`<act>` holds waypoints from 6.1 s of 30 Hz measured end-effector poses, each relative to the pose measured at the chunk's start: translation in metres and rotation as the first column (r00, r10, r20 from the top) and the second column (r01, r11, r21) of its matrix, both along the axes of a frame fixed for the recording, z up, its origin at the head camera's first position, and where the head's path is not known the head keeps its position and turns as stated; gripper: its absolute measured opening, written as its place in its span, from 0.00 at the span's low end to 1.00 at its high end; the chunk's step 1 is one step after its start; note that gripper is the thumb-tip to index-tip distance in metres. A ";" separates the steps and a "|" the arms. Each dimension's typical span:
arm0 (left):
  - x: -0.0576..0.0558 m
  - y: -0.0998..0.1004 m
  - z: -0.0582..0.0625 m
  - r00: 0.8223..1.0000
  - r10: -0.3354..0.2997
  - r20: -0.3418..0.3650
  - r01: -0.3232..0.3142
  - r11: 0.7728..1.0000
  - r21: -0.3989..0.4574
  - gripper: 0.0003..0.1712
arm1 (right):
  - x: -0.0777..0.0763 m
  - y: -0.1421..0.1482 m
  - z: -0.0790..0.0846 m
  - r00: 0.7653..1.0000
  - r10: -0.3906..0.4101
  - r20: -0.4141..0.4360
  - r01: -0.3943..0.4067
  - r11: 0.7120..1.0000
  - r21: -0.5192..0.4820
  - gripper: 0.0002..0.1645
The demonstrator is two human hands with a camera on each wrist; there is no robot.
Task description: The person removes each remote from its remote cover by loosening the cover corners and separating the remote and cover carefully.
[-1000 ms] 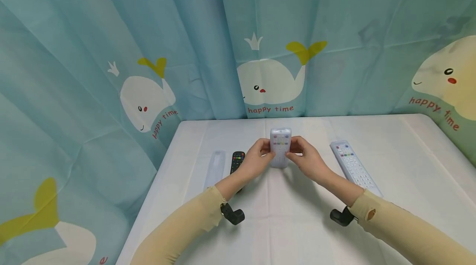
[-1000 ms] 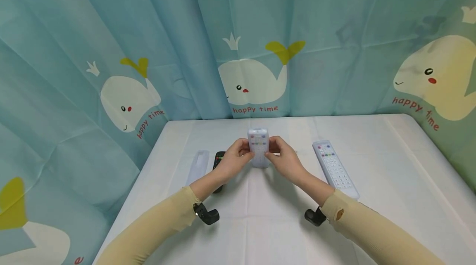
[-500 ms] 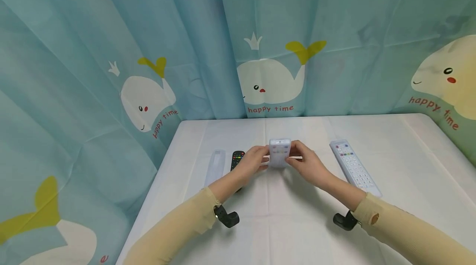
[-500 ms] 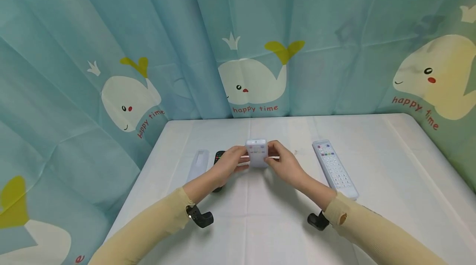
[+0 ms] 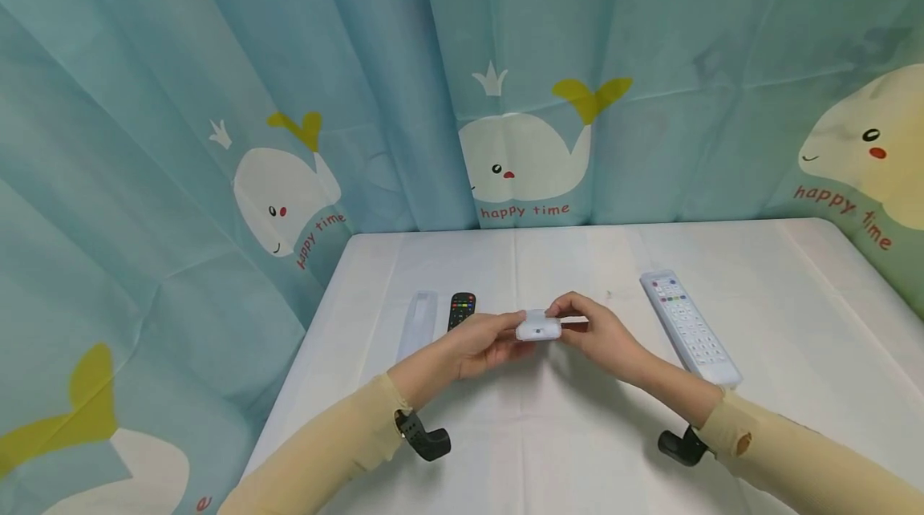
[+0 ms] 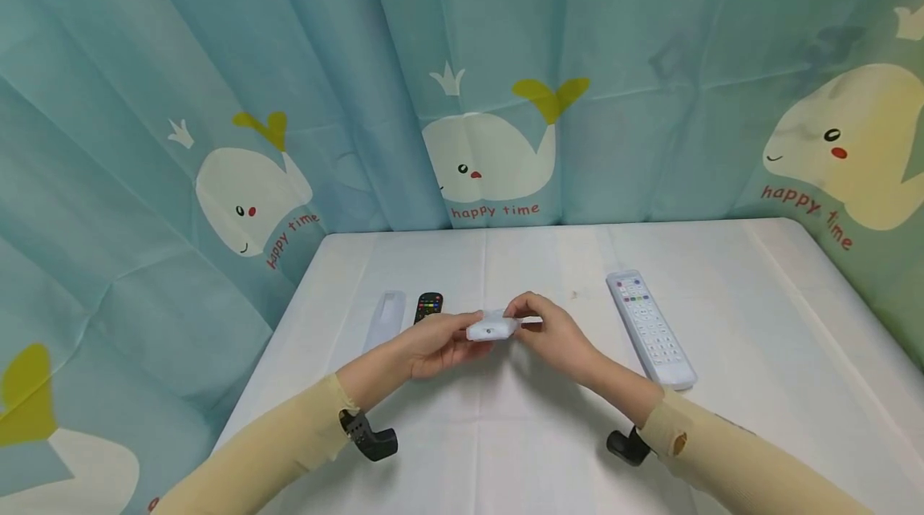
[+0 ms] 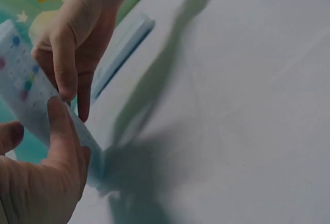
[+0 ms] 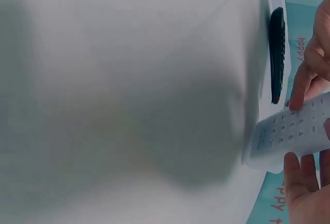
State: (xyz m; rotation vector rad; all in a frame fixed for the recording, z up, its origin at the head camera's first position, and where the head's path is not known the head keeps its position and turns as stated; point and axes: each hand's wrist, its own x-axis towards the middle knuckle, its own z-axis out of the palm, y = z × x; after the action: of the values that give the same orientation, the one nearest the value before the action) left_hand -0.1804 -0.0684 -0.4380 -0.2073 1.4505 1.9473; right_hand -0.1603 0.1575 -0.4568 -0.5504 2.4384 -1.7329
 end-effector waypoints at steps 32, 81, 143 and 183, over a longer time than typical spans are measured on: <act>-0.004 0.014 -0.004 0.877 -0.174 -0.447 -0.033 0.907 -0.419 0.37 | -0.003 -0.004 0.005 0.936 -0.070 0.346 0.124 0.983 -0.136 0.39; -0.022 0.020 0.028 0.702 -0.059 -0.709 -0.203 0.939 -0.279 0.25 | -0.026 -0.008 0.048 0.948 -0.277 -0.159 0.273 0.961 -0.045 0.24; -0.023 0.016 0.026 0.730 -0.109 -0.674 -0.140 0.942 -0.304 0.28 | -0.053 0.008 0.043 0.939 -0.128 0.320 0.197 0.961 -0.193 0.27; -0.016 0.017 0.027 0.707 -0.127 -0.695 -0.159 0.930 -0.331 0.28 | -0.040 0.008 0.044 0.980 -0.158 0.124 0.165 0.985 -0.046 0.30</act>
State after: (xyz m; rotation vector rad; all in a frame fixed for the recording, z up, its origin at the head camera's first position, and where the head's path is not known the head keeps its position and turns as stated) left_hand -0.1967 -0.0509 -0.4110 0.4348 2.3276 1.8217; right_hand -0.2003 0.1651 -0.4130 -0.2501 2.4172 -1.8413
